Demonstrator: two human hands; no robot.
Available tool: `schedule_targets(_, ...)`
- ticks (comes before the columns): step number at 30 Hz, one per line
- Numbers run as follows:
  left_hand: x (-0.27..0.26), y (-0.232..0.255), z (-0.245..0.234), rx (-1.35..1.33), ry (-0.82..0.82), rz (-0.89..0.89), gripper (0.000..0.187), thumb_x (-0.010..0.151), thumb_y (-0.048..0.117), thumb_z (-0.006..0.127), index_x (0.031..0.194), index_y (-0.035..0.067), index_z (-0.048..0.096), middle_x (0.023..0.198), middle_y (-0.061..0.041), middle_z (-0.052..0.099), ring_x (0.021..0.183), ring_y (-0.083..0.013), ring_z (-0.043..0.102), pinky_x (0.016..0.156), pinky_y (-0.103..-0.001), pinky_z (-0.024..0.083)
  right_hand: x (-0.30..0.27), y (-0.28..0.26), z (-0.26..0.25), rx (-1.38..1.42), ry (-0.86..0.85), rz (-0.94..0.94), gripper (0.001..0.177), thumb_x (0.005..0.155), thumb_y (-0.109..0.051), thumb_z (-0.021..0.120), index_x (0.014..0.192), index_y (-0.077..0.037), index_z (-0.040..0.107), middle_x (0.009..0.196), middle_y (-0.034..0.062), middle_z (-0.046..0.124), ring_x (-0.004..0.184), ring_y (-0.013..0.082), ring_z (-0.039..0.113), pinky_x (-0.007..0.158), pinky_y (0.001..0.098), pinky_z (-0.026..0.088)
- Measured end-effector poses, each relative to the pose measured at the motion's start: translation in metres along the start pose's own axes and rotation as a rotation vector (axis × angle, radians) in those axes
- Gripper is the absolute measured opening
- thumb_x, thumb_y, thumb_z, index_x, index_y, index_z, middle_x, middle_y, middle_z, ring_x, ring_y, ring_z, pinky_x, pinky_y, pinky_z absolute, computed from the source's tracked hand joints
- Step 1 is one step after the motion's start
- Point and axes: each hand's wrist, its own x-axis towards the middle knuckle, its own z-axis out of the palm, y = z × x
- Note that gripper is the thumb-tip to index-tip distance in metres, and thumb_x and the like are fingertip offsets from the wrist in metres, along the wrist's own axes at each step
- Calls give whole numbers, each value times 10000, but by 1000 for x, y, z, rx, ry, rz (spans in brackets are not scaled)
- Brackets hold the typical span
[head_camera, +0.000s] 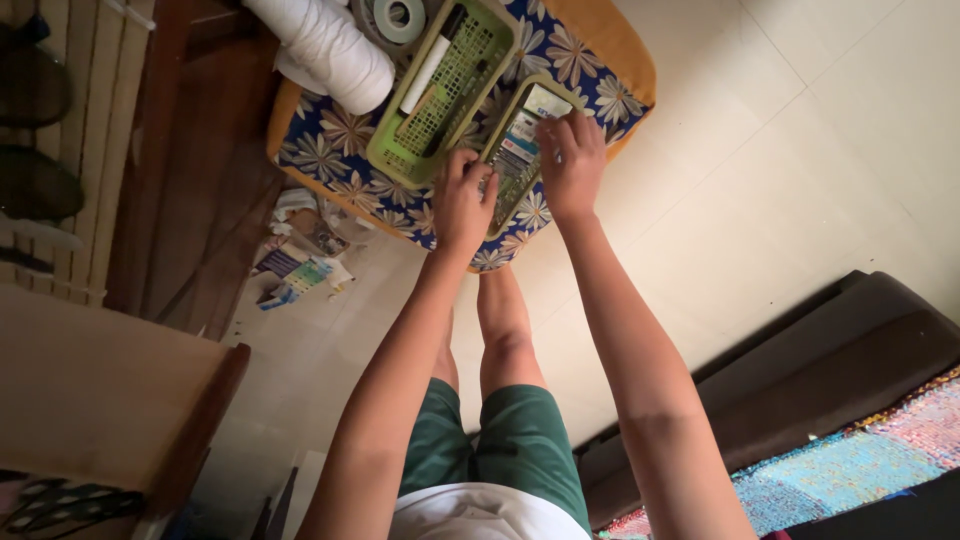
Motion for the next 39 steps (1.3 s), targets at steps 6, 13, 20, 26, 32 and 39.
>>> schedule_targets(6,-2,-6,6,-228,94,-152,149,860,155,792,908,24,741,1021,-118,632,954,-315,646,831,-417,526,-33,-12,1,167,-134,82,131,969,14,704,1093,-20,727,876,125,654,811,275,640,764,412,517)
schedule_targets(13,-16,-12,-1,-434,-24,-313,110,915,142,761,948,40,736,811,-84,731,713,-227,726,661,-334,546,-73,-32,26,542,-258,468,258,932,-2,684,1189,27,681,998,132,770,853,161,752,767,305,589)
schedule_targets(20,-8,-21,-31,-482,105,-159,134,921,122,749,1005,21,723,906,-119,722,775,-258,716,693,-348,553,-61,-46,47,887,-228,611,202,998,20,624,1194,62,651,1005,111,733,889,128,685,774,261,565)
schedule_targets(26,33,41,-147,-495,231,-119,127,973,136,716,1017,26,670,927,-105,708,804,-249,705,683,-354,554,17,-134,-14,1089,-250,596,225,1052,-78,560,1219,52,639,1005,103,743,900,162,733,837,302,617)
schedule_targets(32,77,64,-271,-385,662,-106,124,990,157,724,949,53,672,811,-49,702,710,-166,673,651,-334,533,36,-154,-47,1009,-265,443,259,1075,-99,535,1258,61,625,1006,109,734,927,178,726,877,322,602)
schedule_targets(39,149,16,-308,-280,815,-163,219,964,164,722,786,103,610,699,-2,721,607,-107,719,576,-284,548,-7,-127,-21,905,-408,438,259,1033,-50,526,1235,77,628,970,96,717,899,158,696,867,301,585)
